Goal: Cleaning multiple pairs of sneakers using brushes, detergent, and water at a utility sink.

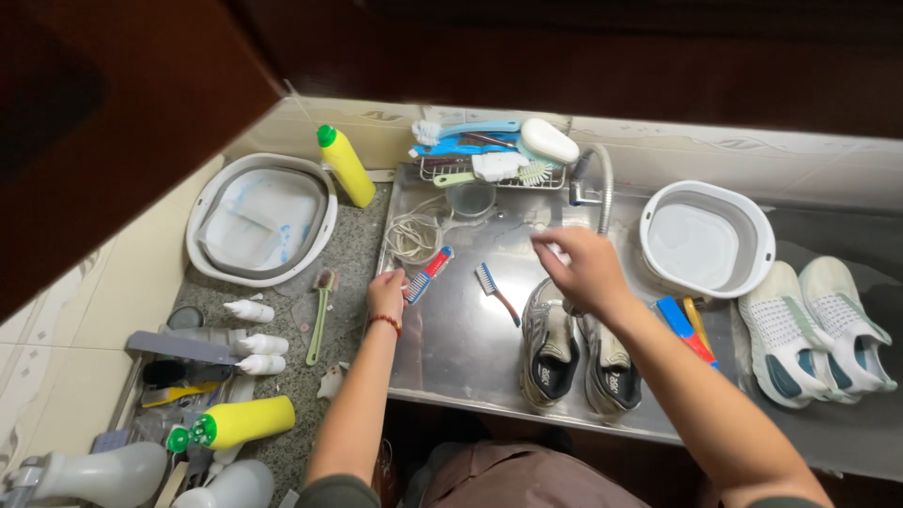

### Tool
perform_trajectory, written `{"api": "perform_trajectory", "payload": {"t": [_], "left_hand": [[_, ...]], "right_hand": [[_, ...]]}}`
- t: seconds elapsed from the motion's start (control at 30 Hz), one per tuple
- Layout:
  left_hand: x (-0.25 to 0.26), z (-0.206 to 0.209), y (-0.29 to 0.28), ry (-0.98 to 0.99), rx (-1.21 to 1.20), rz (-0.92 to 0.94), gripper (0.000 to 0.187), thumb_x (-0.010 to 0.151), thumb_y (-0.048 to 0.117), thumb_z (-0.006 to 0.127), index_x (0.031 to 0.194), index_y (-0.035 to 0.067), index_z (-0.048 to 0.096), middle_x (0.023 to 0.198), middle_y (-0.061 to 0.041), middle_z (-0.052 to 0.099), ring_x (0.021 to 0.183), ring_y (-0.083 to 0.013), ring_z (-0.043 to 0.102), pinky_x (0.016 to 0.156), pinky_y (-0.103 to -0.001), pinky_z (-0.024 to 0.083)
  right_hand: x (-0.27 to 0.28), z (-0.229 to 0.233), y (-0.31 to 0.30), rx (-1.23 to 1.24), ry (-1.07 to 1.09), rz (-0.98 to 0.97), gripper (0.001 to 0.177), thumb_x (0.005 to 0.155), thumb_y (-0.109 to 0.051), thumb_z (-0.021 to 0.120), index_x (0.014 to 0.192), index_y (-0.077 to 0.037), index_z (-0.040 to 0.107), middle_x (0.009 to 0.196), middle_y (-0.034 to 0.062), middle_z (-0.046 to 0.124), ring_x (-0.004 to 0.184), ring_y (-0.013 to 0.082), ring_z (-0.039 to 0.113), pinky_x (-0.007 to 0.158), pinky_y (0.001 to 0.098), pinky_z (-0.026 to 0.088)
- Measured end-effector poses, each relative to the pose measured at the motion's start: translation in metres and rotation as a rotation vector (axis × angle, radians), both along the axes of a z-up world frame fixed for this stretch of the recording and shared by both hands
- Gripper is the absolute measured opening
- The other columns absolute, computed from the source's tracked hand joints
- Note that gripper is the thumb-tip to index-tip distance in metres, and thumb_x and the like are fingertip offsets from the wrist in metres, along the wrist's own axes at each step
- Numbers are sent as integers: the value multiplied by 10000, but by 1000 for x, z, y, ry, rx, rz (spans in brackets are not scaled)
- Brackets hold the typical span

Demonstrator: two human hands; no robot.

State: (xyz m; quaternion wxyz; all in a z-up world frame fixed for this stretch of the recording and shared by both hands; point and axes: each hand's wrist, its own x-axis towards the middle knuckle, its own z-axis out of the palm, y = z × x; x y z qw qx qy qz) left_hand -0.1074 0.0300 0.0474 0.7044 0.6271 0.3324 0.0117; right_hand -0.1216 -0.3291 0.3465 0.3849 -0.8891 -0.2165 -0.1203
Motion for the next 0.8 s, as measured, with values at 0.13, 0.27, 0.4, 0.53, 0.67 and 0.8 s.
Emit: {"api": "perform_trajectory", "payload": {"t": [0.13,0.27,0.4,0.53,0.67,0.8], "left_hand": [[-114,56,-18,-119,68,-67,270,921,144,662,1170,39,669,940,-40,733,651,-93,615,495,-233,458],[-256,43,-24,-4,88,-74,220,951,199,668,1118,68,725,884,-23,751,655,-81,635,523,-229,462],[-393,-95,13,204,152,84,284,900,239,706,1137,83,724,838,-77,800,621,-158,695,551,-328,553],[-420,-126,30,242,179,120,304,898,237,710,1149,66,715,840,-99,802,628,-181,704,579,-352,577],[-440,-160,38,286,209,127,331,896,233,715,1166,42,701,842,-127,804,637,-212,716,618,-383,609],[-430,-146,23,222,159,127,267,889,190,721,1094,20,740,820,-119,793,634,-197,727,619,-344,610]], "right_hand": [[131,-21,66,-226,-130,12,244,878,-192,709,1098,-113,778,941,157,741,915,365,680,799,465,539],[228,-76,109,-540,-63,-51,186,892,-140,649,1033,-112,768,930,192,728,843,388,700,728,508,560],[268,-122,116,-631,-264,-98,114,908,-125,662,940,-51,743,960,200,733,854,378,716,710,489,573],[267,-98,113,-645,-180,-36,141,902,-132,662,998,-65,741,1026,202,735,954,389,710,819,491,570],[239,-25,104,-565,72,-60,427,826,-244,731,1209,-62,680,1142,230,690,1031,413,661,867,502,532],[264,-25,66,-382,18,28,469,941,-352,713,1292,-46,658,1204,225,676,1079,390,642,918,497,508]]}}
